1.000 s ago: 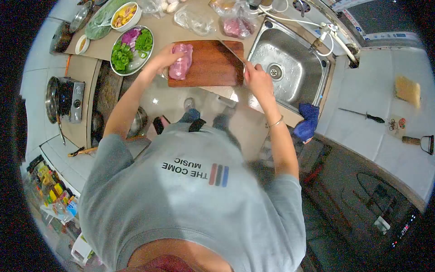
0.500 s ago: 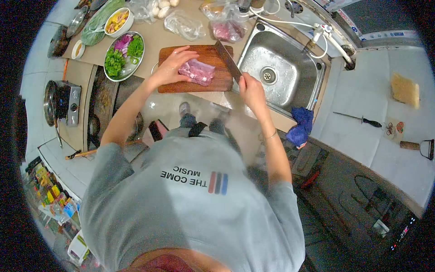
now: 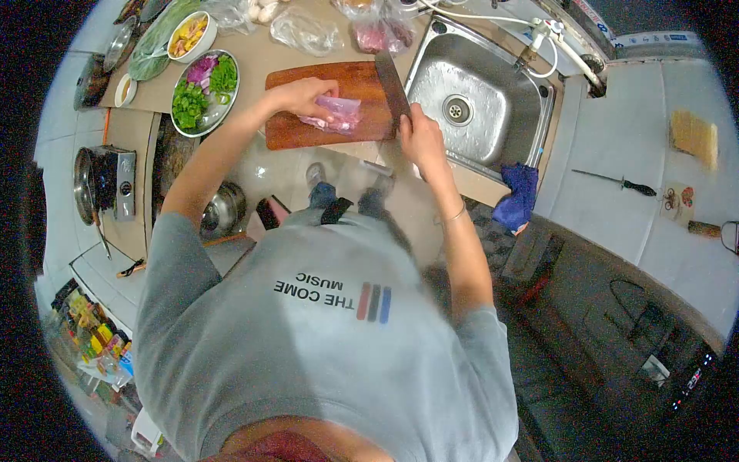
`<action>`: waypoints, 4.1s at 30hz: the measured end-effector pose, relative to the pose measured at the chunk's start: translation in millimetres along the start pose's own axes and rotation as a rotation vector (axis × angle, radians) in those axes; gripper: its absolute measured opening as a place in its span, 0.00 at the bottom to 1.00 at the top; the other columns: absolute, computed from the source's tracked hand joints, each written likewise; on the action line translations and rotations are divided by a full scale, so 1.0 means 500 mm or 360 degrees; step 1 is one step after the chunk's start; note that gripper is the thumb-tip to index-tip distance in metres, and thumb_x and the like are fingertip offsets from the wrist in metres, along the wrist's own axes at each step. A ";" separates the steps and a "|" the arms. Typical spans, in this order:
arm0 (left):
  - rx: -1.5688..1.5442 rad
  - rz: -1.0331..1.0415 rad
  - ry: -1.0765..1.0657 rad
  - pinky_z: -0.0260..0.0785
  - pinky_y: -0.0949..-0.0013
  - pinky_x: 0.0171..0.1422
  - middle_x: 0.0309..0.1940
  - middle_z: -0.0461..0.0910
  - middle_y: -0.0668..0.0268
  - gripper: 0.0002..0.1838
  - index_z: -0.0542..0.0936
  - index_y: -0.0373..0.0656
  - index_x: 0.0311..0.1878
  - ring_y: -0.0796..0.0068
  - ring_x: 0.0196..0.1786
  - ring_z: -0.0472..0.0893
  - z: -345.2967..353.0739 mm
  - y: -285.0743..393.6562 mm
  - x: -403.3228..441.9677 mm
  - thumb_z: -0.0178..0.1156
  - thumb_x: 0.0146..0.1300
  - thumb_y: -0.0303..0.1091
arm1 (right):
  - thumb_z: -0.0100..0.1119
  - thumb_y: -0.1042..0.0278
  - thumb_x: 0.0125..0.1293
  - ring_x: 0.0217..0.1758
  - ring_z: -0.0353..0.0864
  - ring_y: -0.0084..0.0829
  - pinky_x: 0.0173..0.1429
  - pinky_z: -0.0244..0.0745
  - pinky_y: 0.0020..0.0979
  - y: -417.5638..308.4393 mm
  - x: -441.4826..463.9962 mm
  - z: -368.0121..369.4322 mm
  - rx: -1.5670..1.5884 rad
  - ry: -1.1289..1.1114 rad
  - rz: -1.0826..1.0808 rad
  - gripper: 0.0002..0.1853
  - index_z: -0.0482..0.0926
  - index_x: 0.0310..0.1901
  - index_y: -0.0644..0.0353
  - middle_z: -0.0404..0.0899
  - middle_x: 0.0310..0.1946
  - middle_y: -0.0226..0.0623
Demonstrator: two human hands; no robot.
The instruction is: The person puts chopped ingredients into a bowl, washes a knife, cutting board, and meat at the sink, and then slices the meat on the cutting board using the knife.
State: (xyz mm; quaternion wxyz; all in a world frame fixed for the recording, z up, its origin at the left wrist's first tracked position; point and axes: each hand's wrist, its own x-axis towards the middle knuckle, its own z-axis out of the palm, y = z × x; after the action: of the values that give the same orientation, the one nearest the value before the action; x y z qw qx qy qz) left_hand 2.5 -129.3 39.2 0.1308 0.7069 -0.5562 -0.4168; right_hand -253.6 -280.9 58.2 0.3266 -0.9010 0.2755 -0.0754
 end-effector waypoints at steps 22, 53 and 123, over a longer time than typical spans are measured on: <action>-0.0471 0.0012 0.1066 0.71 0.61 0.45 0.36 0.79 0.57 0.25 0.77 0.38 0.44 0.60 0.40 0.78 0.016 0.018 -0.076 0.68 0.54 0.50 | 0.52 0.67 0.63 0.37 0.76 0.63 0.41 0.72 0.55 -0.002 0.004 0.005 0.0002 -0.0026 0.0035 0.10 0.69 0.42 0.62 0.78 0.29 0.61; -0.1701 -0.0271 0.1126 0.78 0.71 0.39 0.34 0.78 0.66 0.09 0.71 0.40 0.46 0.76 0.36 0.80 0.111 0.018 -0.040 0.57 0.66 0.30 | 0.51 0.66 0.65 0.38 0.77 0.63 0.41 0.72 0.54 0.020 0.002 0.010 0.0182 0.0112 0.0043 0.12 0.71 0.42 0.67 0.77 0.30 0.63; 0.0071 0.0059 0.1868 0.70 0.60 0.45 0.36 0.74 0.58 0.10 0.78 0.40 0.37 0.58 0.43 0.74 0.175 -0.018 -0.144 0.64 0.49 0.24 | 0.51 0.73 0.63 0.25 0.79 0.56 0.27 0.73 0.53 -0.129 -0.036 0.063 -0.0469 -0.0111 -0.0310 0.05 0.68 0.40 0.62 0.77 0.22 0.55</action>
State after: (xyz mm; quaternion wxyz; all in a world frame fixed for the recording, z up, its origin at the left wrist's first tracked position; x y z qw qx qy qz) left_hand -58.1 -37.5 11.0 0.4092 0.8122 -0.4116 0.0585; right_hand -229.9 -212.7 75.4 0.1916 -0.9636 0.1836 -0.0342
